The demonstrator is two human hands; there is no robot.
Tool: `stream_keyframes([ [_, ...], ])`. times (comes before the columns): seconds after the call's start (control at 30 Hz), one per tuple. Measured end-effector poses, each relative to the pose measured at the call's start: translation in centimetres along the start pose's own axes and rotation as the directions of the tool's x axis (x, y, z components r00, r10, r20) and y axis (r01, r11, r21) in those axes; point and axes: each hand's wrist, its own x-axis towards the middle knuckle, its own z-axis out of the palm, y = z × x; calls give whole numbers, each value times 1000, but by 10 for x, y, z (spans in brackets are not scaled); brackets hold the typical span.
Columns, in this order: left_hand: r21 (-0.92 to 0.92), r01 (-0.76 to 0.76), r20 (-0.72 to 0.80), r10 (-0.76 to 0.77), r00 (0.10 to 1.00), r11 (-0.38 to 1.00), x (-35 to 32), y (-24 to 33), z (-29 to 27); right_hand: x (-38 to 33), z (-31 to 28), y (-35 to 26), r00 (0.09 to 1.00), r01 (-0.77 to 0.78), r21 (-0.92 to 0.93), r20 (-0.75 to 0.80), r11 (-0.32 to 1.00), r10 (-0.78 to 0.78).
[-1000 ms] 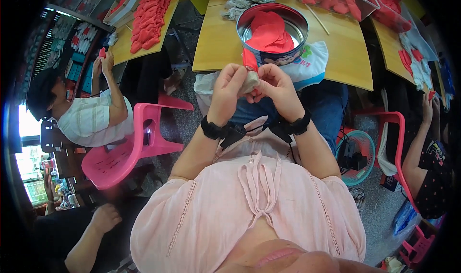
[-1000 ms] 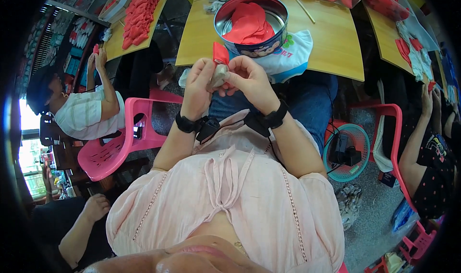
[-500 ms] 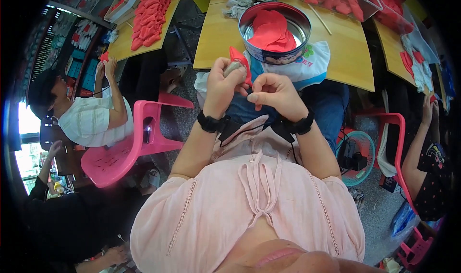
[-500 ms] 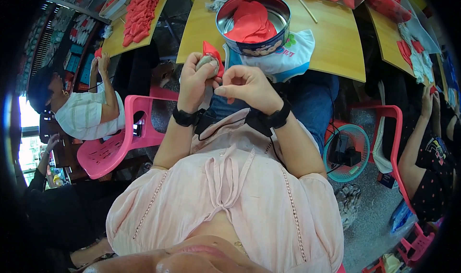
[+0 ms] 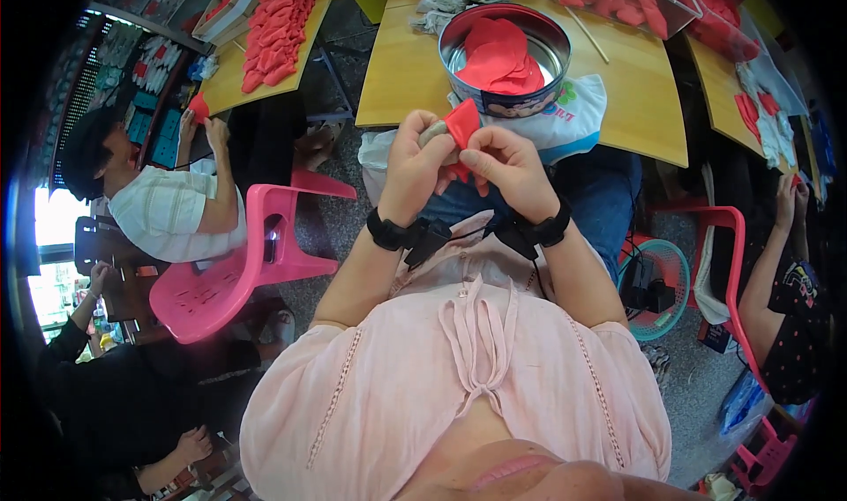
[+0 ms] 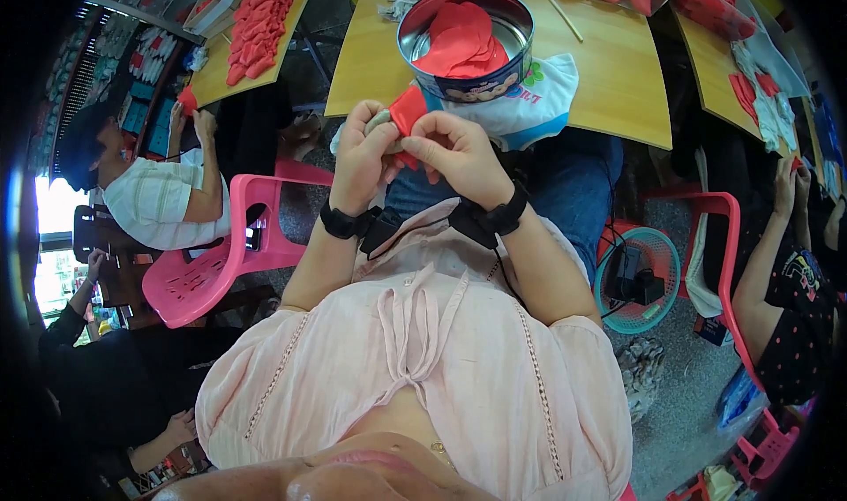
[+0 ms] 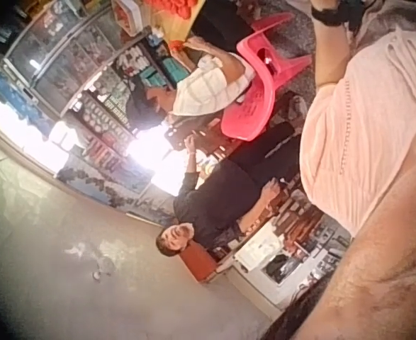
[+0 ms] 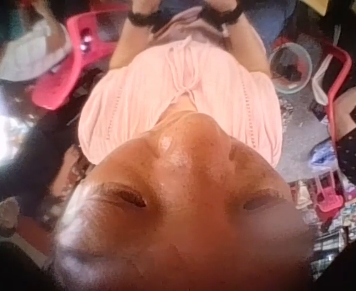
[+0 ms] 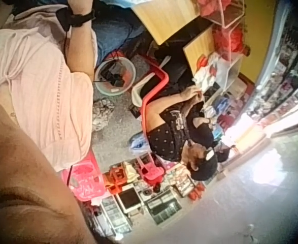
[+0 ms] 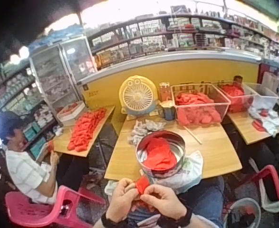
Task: Folding and assembling small red fabric pieces, possibly with a small insert, into decorative shapes.
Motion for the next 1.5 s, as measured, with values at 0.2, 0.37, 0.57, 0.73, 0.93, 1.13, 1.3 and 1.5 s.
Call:
stream_keyframes([
  [0.2,-75,58,-18,-59,998,995,1,4,3,2,-1,0,998,4,-118,58,993,3],
  [0.37,-428,278,95,-263,960,860,2,24,-11,3,-1,0,999,4,-82,-46,997,-8],
  [0.57,-148,260,195,-230,953,954,7,17,-23,-2,5,-2,998,-11,-87,57,996,16],
  [0.73,128,-189,-115,203,972,974,14,-14,-16,-4,7,0,991,7,-153,131,988,13],
  [0.93,-255,220,88,-204,975,941,-3,30,-5,-3,6,0,999,31,-120,19,992,-29],
  [1.13,-21,305,216,-293,931,952,-1,29,-17,-4,7,0,997,80,-69,6,994,-79],
  [1.3,74,160,-10,-160,987,984,-3,20,-4,-4,3,3,996,77,-90,56,993,-72],
  [1.5,-104,71,-119,-84,989,992,-3,9,1,-3,2,4,992,117,-156,71,981,-107],
])
